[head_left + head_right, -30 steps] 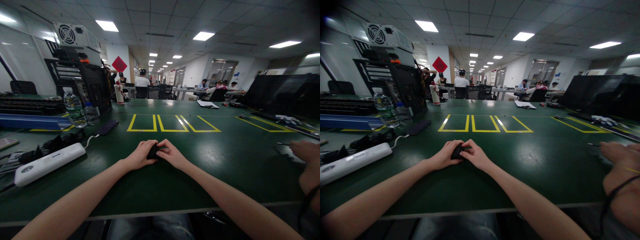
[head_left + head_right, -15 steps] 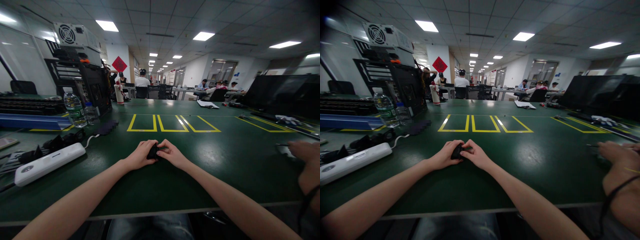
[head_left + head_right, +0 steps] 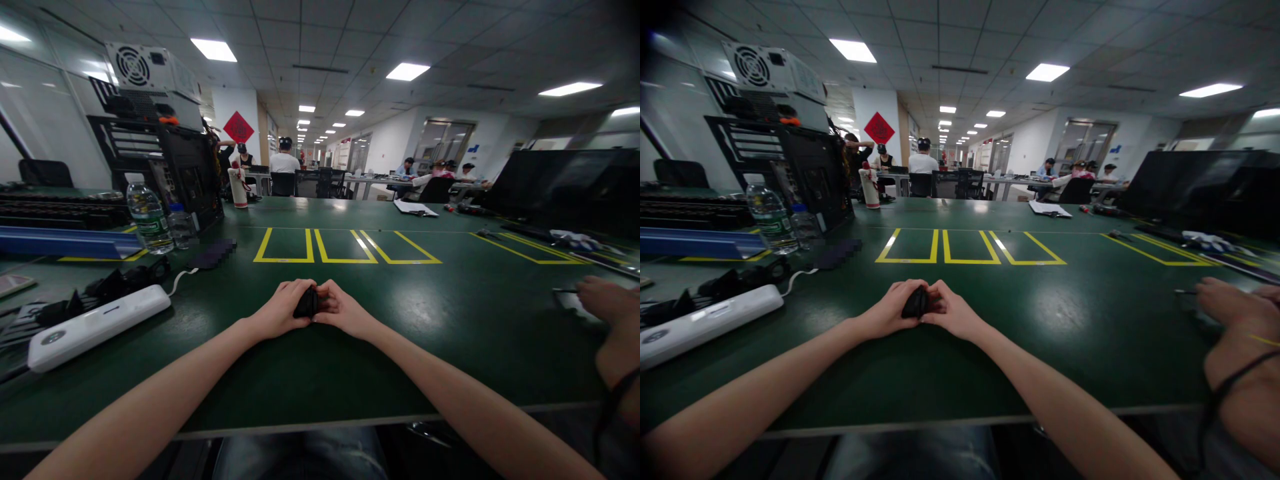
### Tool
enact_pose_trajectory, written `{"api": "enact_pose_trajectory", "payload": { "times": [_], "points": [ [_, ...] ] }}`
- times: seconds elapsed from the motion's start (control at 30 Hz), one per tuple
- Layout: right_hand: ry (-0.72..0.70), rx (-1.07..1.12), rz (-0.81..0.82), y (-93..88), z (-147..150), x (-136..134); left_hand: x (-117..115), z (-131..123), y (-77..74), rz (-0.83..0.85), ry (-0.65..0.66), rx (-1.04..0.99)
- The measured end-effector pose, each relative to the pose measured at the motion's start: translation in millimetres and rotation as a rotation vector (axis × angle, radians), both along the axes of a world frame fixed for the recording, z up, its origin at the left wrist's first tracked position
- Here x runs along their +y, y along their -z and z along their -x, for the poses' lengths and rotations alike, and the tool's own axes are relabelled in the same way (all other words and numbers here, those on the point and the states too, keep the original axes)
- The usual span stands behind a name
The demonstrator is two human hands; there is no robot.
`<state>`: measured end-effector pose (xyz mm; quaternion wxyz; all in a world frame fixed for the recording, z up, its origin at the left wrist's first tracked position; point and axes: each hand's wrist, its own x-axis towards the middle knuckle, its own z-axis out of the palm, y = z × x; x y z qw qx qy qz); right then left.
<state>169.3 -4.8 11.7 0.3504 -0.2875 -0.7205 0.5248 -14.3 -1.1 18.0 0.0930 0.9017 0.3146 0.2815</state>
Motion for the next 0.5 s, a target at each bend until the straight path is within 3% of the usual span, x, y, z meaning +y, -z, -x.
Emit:
{"api": "enact_pose_trajectory", "payload": {
  "times": [0.3, 0.5],
  "points": [
    [-0.005, -0.054, -0.034, -6.9, 0.2, -8.4, 1.1, 0.3, 0.7, -0.005, -0.003, -0.001],
    [0.084, -0.04, -0.065, -6.5, 3.3, -5.1, 1.4, 0.0, 1.7, -0.014, -0.009, -0.008]
  ]
}}
